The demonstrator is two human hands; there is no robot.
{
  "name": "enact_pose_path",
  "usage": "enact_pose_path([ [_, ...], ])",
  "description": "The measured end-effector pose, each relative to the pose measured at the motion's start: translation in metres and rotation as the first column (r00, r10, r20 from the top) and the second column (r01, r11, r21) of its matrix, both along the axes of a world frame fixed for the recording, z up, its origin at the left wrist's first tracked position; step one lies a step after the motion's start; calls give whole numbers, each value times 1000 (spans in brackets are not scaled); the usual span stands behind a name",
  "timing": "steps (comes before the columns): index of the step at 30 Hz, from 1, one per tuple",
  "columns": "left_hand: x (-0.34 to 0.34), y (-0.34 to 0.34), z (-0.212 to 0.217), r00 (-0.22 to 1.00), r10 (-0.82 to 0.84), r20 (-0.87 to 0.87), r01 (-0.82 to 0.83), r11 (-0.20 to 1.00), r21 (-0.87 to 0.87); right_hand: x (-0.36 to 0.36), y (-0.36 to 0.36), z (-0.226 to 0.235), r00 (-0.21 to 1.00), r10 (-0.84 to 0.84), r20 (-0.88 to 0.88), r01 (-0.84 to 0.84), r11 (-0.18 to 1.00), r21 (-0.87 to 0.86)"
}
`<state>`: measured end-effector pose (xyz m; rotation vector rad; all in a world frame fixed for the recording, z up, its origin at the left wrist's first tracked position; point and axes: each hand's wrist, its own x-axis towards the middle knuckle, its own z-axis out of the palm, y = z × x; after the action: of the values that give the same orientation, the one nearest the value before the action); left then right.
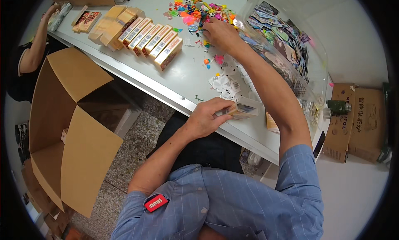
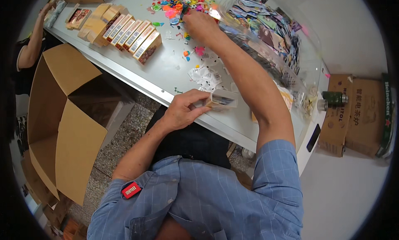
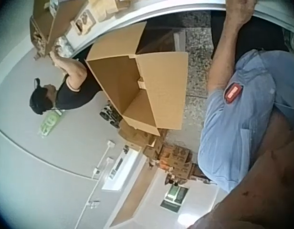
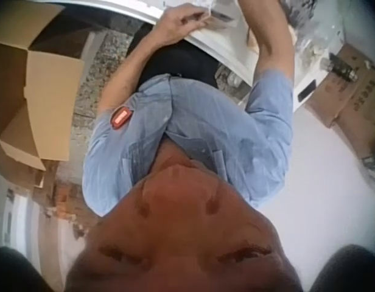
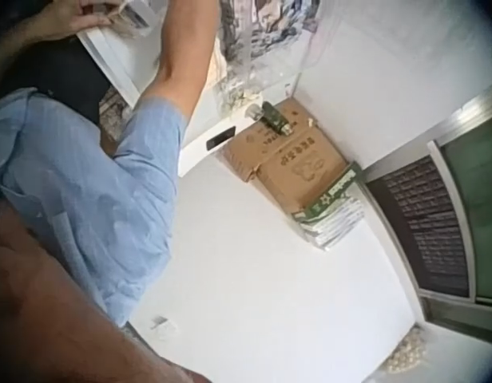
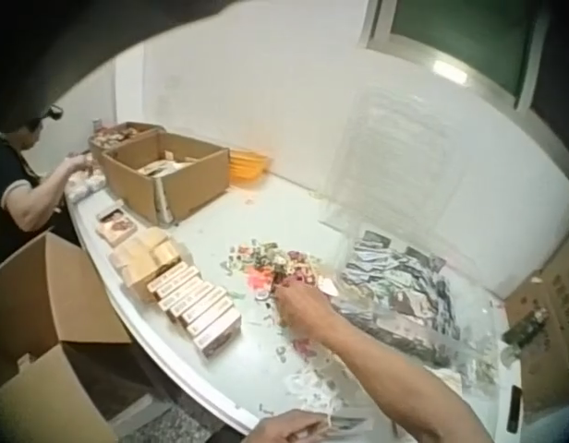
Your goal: Manually assemble and fill small toy boxes with stickers and components.
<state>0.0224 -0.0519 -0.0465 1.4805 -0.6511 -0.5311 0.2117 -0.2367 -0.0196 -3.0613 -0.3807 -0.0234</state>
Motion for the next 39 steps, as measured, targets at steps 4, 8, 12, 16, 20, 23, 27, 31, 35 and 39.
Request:
enact_pose_path([
  [4, 1, 1, 2, 1000, 8, 3, -8, 1000, -12, -5, -1, 0, 996, -18, 87, 1, 981, 194],
  [8, 2, 3, 1, 1000, 11, -13, -11, 1000, -22, 3, 15, 9, 992, 38, 118, -64, 972, 224],
  [12, 1, -1, 0, 999, 17, -29, -18, 1000, -26, 23, 20, 4, 983, 186, 9, -185, 980, -69],
  [16, -1, 1, -4, 1000, 30, 8, -29, 999, -34, 31, 24, 7, 971, 230, -70, -231, 973, 0],
  [20, 0, 1, -4, 1000, 17, 14, -17, 999, -34, 36, 24, 7, 962, 225, -153, -223, 974, 31],
  [23, 0, 0, 1, 1000, 24, -15, -24, 999, -29, 31, 22, -7, 974, 216, -74, -218, 976, -24],
  [27, 0, 0, 2, 999, 27, -32, -28, 999, -33, 22, 17, -2, 979, 201, 24, -200, 979, -40],
  [31, 1, -1, 3, 999, 17, -39, -17, 1000, 3, 5, 4, 4, 969, 170, 177, -171, 985, -11],
  [35, 1, -1, 1, 999, 34, -7, -34, 999, -1, -47, 0, 49, 957, 124, 261, -218, 902, 372],
  [39, 0, 0, 3, 999, 39, 14, -39, 999, 26, -143, -2, 107, 949, 80, 305, -204, 893, 401],
])
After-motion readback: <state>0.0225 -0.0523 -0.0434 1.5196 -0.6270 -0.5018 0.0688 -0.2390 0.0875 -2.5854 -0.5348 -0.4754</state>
